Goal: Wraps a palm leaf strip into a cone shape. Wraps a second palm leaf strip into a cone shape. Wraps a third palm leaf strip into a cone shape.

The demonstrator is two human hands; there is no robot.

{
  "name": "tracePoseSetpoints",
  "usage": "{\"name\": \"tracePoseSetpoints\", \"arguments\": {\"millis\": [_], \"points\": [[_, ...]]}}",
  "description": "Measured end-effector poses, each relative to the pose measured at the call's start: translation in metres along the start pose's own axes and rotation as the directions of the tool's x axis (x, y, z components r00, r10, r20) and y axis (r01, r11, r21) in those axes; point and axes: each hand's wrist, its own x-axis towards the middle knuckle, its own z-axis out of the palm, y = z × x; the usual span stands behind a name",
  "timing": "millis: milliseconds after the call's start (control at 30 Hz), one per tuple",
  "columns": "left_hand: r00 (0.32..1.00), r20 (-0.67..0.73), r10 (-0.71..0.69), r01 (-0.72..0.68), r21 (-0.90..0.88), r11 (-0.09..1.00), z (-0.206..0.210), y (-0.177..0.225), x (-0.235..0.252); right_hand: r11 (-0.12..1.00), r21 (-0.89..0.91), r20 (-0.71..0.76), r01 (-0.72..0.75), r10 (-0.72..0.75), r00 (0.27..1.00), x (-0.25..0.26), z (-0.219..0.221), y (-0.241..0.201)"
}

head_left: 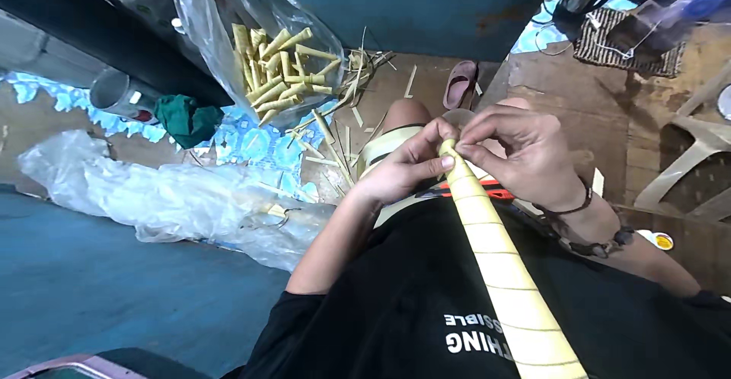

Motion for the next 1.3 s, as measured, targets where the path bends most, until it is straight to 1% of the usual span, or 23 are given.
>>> {"name": "tracePoseSetpoints", "arguments": {"millis": [67,133,167,200,233,267,300,333,367,400,433,533,567,600,633,733,800,867,967,1067,1133,1233,1300], "points": [[1.000,-0.027,-0.013,0.013,-0.005,1.000,-0.002,-0.003,-0.001,0.999,0.027,-0.009,-0.025,0.026,1.000,-0.002,-0.001,0.005],[0.993,-0.112,-0.022,0.028,0.049,0.998,-0.007,-0.006,-0.004,0.996,0.056,0.009,-0.064,0.064,0.998,-0.008,-0.003,0.018],[0.985,-0.170,-0.023,0.040,0.096,0.995,-0.011,-0.007,-0.007,0.996,0.030,0.031,-0.085,0.084,0.996,-0.012,-0.003,0.028],[0.973,-0.228,-0.028,0.060,0.136,0.989,-0.017,-0.008,-0.011,0.991,-0.061,0.068,-0.121,0.125,0.990,-0.018,-0.004,0.040],[0.954,-0.299,-0.033,0.085,0.162,0.983,-0.024,-0.007,-0.015,0.962,-0.205,0.130,-0.182,0.211,0.969,-0.025,-0.004,0.051],[0.928,-0.370,-0.032,0.104,0.178,0.979,-0.032,-0.006,-0.019,0.900,-0.333,0.217,-0.282,0.364,0.906,-0.033,-0.005,0.060],[0.900,-0.436,-0.025,0.117,0.187,0.975,-0.039,-0.004,-0.023,0.811,-0.449,0.302,-0.375,0.533,0.790,-0.041,-0.005,0.068],[0.870,-0.493,-0.013,0.124,0.193,0.973,-0.046,-0.003,-0.026,0.726,-0.553,0.368,-0.408,0.652,0.663,-0.050,-0.004,0.081],[0.836,-0.549,-0.002,0.126,0.188,0.974,-0.050,-0.002,-0.028,0.676,-0.621,0.417,-0.397,0.714,0.562,-0.060,-0.003,0.094],[0.796,-0.606,0.008,0.125,0.177,0.976,-0.053,-0.002,-0.029,0.667,-0.643,0.453,-0.376,0.728,0.515,-0.065,-0.003,0.102],[0.748,-0.664,0.023,0.117,0.166,0.979,-0.053,-0.003,-0.028,0.679,-0.632,0.473,-0.374,0.720,0.508,-0.065,-0.004,0.103],[0.587,-0.805,0.080,0.042,0.129,0.991,-0.052,-0.010,-0.020,0.683,-0.612,0.460,-0.398,0.717,0.524,-0.055,-0.009,0.089],[0.545,-0.834,0.087,0.020,0.117,0.993,-0.051,-0.013,-0.017,0.693,-0.596,0.450,-0.407,0.707,0.545,-0.054,-0.011,0.085],[0.524,-0.848,0.075,0.008,0.093,0.996,-0.049,-0.015,-0.015,0.719,-0.557,0.439,-0.415,0.679,0.588,-0.054,-0.013,0.083],[0.529,-0.847,0.045,0.017,0.064,0.998,-0.046,-0.015,-0.013,0.752,-0.512,0.419,-0.416,0.641,0.643,-0.054,-0.015,0.081],[0.644,-0.763,-0.058,0.110,0.017,0.994,-0.032,-0.019,-0.009,0.801,-0.439,0.290,-0.406,0.554,0.780,-0.048,-0.013,0.069],[0.689,-0.719,-0.086,0.124,0.000,0.992,-0.023,-0.024,-0.005,0.828,-0.454,0.151,-0.329,0.435,0.888,-0.043,-0.006,0.061],[0.726,-0.680,-0.100,0.091,-0.049,0.995,-0.015,-0.026,-0.003,0.835,-0.497,0.037,-0.239,0.295,0.955,-0.035,0.001,0.053],[0.765,-0.622,-0.166,0.148,-0.081,0.986,0.001,-0.018,-0.005,0.825,-0.544,-0.042,-0.151,0.153,0.987,-0.026,0.009,0.044],[0.823,-0.530,-0.202,0.152,-0.136,0.979,0.007,-0.020,-0.001,0.770,-0.614,-0.012,-0.171,0.208,0.978,-0.019,0.014,0.038],[0.845,-0.492,-0.207,0.163,-0.131,0.978,0.008,-0.021,-0.002,0.749,-0.637,0.010,-0.179,0.241,0.971,-0.017,0.015,0.038],[0.887,-0.407,-0.218,0.193,-0.103,0.976,0.006,-0.027,-0.002,0.774,-0.590,0.045,-0.228,0.314,0.948,-0.021,0.017,0.043],[0.871,-0.443,-0.210,0.194,-0.081,0.978,0.000,-0.026,-0.003,0.815,-0.538,0.023,-0.213,0.267,0.963,-0.025,0.013,0.048]]}}
